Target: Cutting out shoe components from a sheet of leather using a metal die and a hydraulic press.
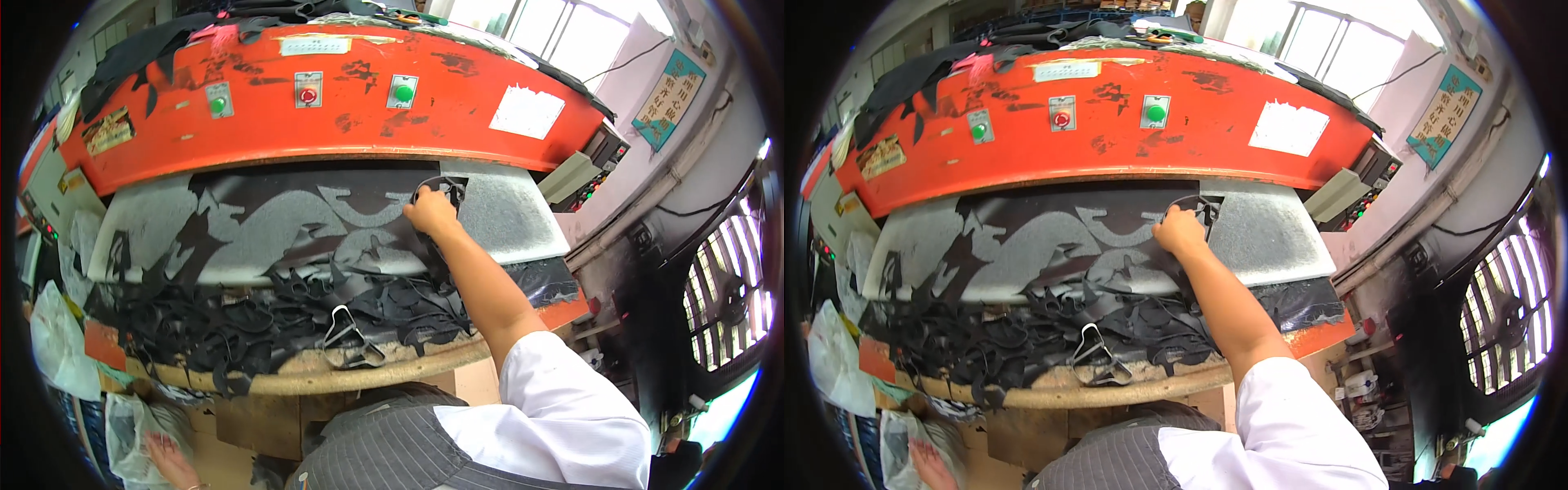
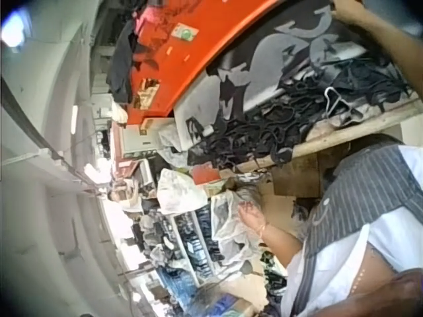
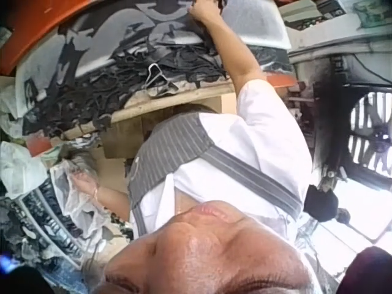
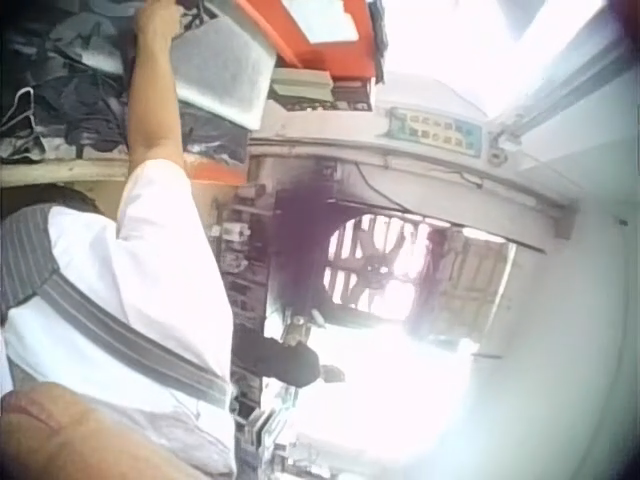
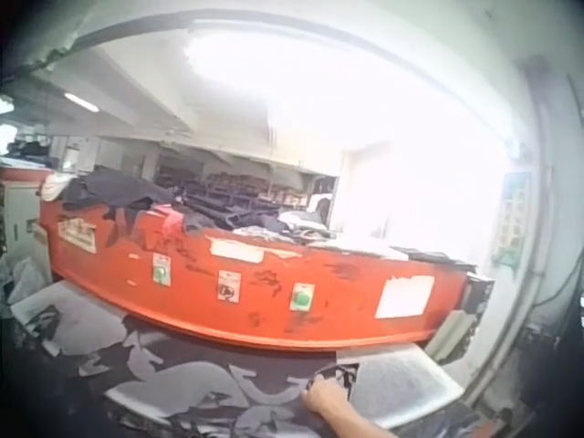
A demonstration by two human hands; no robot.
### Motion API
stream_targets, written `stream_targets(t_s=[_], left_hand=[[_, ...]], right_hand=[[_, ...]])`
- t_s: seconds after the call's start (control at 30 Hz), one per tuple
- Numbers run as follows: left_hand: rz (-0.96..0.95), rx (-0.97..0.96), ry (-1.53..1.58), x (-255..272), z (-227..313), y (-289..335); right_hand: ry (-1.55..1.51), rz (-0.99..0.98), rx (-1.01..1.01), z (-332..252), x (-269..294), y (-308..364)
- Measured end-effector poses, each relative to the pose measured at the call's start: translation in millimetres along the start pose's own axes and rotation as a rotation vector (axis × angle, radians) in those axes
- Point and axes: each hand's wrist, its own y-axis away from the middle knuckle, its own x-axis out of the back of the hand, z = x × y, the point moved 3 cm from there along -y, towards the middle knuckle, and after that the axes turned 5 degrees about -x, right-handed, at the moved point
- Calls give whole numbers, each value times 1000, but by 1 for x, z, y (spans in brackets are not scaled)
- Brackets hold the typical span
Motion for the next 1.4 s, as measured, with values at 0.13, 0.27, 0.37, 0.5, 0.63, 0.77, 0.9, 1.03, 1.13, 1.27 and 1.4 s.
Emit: stream_targets(t_s=[0.13,0.27,0.37,0.5,0.63,0.77,0.9,1.03,1.13,1.27,1.4], left_hand=[[-329,-125,48,-223,49,82],[-412,-36,-13,-354,41,114],[-590,25,-62,-419,22,114],[-841,-4,-185,-508,8,117],[-1199,-69,-369,-606,-15,128],[-1587,-47,-330,-664,-31,171],[-1719,102,-219,-674,-46,186],[-1680,23,-260,-673,-56,163],[-1638,-51,-269,-688,-59,140],[-1562,-365,-394,-708,-62,155],[-1653,-407,-388,-710,-71,184]], right_hand=[[9,-40,-7,9,-23,-28],[22,-75,5,5,-47,-46],[-165,-56,46,19,-33,-39],[-594,-29,38,61,-30,-30],[-245,48,16,32,-21,-32],[-9,-76,-241,-5,-42,-61],[-12,-19,-308,-14,-40,-67],[43,7,84,12,1,-17],[168,-19,466,21,42,19],[235,-35,750,54,49,-2],[218,-173,903,73,25,-54]])
